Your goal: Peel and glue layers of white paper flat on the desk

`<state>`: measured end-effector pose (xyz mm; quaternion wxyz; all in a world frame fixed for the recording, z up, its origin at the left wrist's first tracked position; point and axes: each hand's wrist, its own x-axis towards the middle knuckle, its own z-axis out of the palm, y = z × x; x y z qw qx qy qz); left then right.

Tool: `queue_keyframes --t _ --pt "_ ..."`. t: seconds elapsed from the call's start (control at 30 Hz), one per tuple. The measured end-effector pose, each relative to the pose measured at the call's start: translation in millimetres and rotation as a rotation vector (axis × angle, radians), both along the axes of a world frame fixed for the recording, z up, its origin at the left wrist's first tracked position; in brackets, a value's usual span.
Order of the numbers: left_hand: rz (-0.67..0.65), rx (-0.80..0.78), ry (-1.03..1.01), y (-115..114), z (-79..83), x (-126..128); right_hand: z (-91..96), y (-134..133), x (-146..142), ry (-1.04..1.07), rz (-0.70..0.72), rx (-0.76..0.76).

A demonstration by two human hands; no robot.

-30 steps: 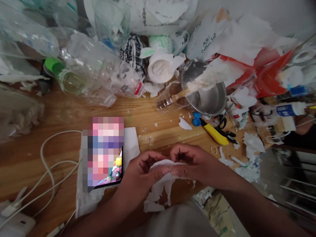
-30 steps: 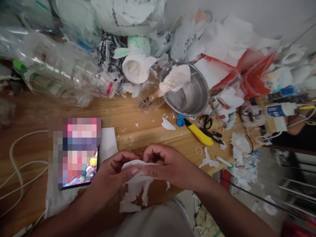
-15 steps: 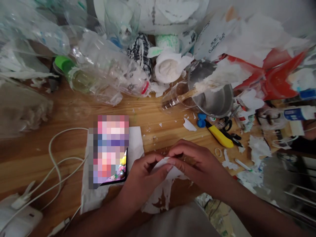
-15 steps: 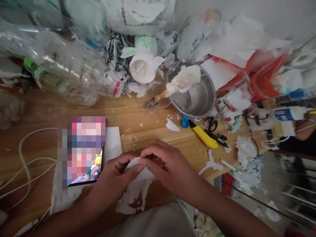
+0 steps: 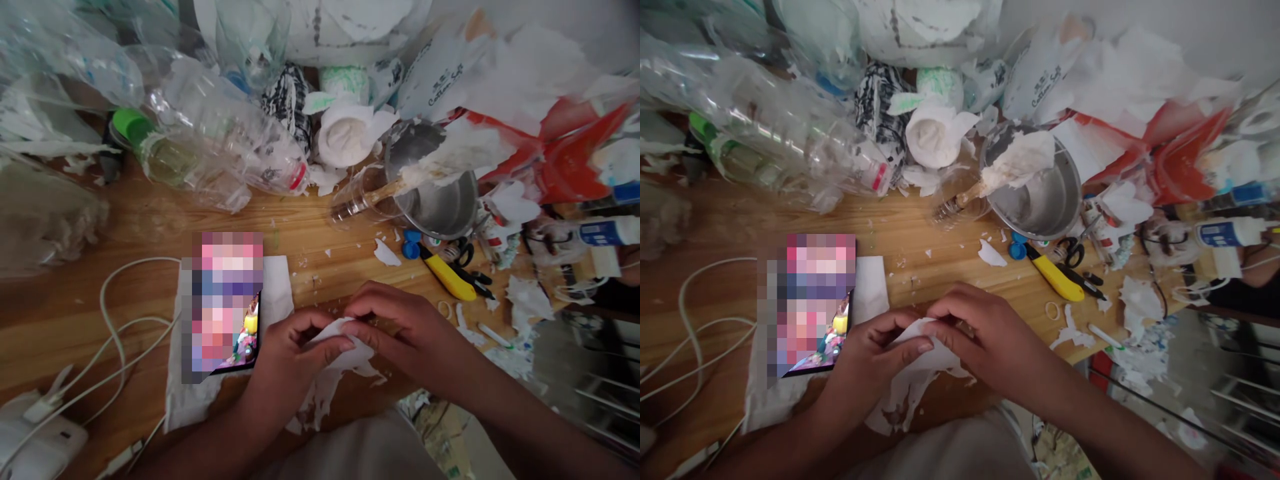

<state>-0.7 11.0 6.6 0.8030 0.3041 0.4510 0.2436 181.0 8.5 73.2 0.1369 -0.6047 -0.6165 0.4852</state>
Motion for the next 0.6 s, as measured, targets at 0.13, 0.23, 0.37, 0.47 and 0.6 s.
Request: queue_keyframes --t 0.13,0.23,0.37,0.47,0.6 --pt "0.033 0.049 0.067 1 2.1 1 0.4 0 -3 -0.043 -0.018 0.0" --pt "0.038 0.111 0.126 0 4.3 1 2.3 1 -5 -0.057 0.011 -0.013" --pt "0.026 0.197 0.152 -2 6.0 2 6.6 1 -5 -0.086 0.068 -0.002" --pt "0.067 0.311 0.125 -4 6.1 2 11.4 0 -7 -0.096 0.095 -0.033" --pt "0.097 0.414 0.092 -4 4.6 1 18.5 0 -10 -0.111 0.109 -0.043"
